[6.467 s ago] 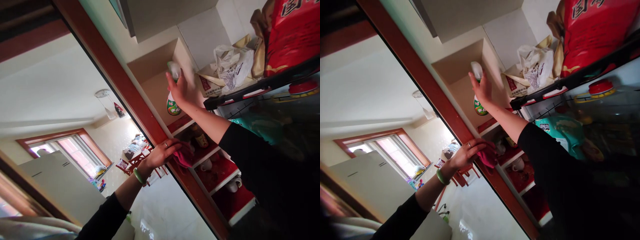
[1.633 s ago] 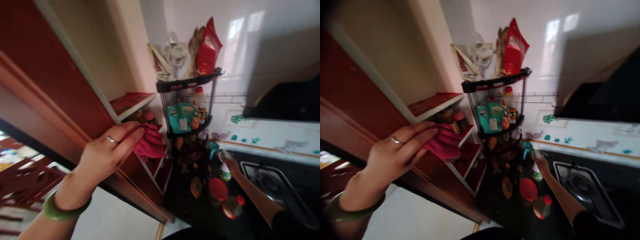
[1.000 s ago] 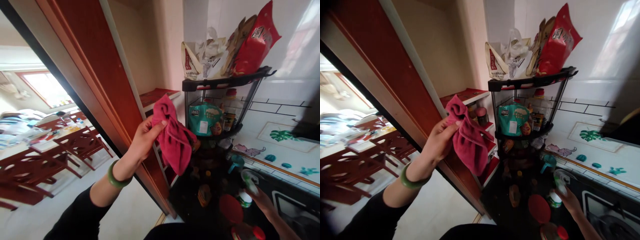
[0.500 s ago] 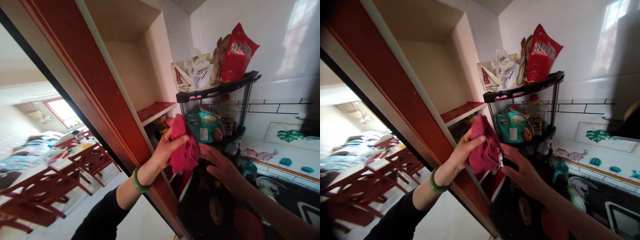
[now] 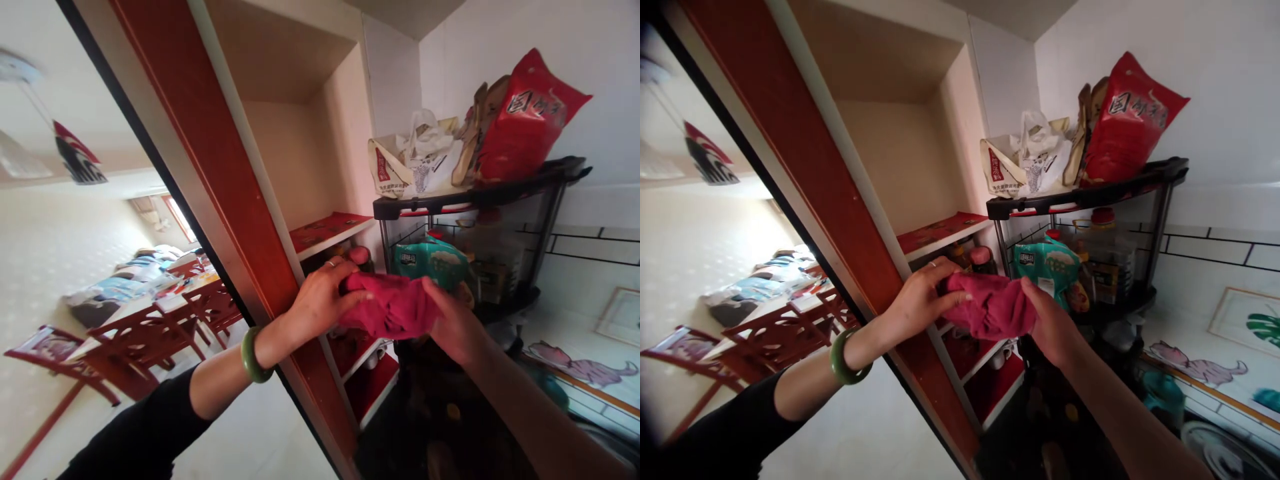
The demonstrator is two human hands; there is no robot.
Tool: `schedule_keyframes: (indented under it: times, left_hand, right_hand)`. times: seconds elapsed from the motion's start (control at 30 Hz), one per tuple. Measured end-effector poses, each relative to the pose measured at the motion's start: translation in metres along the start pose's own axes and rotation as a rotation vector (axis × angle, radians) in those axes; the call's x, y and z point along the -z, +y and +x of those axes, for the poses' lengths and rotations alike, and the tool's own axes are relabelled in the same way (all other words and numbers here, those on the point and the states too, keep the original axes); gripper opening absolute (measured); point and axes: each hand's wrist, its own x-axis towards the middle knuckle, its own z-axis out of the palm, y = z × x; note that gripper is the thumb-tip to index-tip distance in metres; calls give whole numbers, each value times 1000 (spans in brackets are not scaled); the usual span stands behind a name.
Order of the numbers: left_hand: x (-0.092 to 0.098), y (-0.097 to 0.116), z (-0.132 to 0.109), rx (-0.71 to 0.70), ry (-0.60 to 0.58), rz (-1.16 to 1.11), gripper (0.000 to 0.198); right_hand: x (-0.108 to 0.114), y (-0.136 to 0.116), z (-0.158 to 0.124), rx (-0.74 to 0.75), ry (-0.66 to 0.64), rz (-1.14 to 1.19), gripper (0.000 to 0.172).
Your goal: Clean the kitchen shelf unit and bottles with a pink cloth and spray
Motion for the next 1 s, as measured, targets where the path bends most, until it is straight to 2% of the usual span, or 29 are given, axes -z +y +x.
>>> schedule_keyframes:
  times: [0.1, 0.2, 0.27, 0.37, 0.43, 0.5, 0.57, 0.63, 0.7, 0.77, 0.8, 0.87, 0.93, 1.0]
  left_hand:
    - [-5, -9, 11, 8, 87, -140, 34]
    - [-21, -13, 17, 14, 198, -261, 33]
    - [-36, -13, 17, -35, 352, -270, 50]
    - [-61, -13, 15, -134, 597, -207, 78]
    - [-79, -14, 9, -131, 730, -240, 78]
    - [-93, -16, 1, -42, 800, -374, 63]
    - [-103, -18, -11, 92, 727, -569, 42]
    - [-108, -20, -23, 224, 554, -783, 33]
    - [-110, -23, -34, 324, 400, -961, 36]
    - [-113, -26, -42, 381, 298, -1079, 43]
    - [-115, -27, -45, 391, 249, -1119, 46]
    - [-119, -30, -47, 372, 198, -1161, 49]
    - [-122, -31, -48, 352, 192, -1229, 48]
    - [-122, -29, -50, 360, 208, -1367, 50]
  right_hand:
    - [-5, -13, 13, -106, -18, 266, 55]
    - [-20, -16, 27, -4, 7, 367, 60]
    - [-34, -14, 36, 131, -37, 347, 67]
    - [-54, -13, 48, 315, -72, 263, 63]
    - [-62, -17, 54, 391, -42, 192, 56]
    - [-66, -26, 60, 449, -1, 64, 51]
    - [-65, -39, 66, 509, 34, -145, 51]
    - [-59, -54, 72, 593, 77, -386, 49]
    - [-51, -71, 75, 700, 119, -618, 44]
    - [-44, -88, 74, 757, 131, -816, 40]
    - [-42, -96, 72, 739, 112, -887, 39]
    - [-41, -106, 67, 609, 46, -911, 42]
    - [-41, -106, 62, 402, -2, -774, 48]
    - [-38, -94, 60, 250, 10, -630, 52]
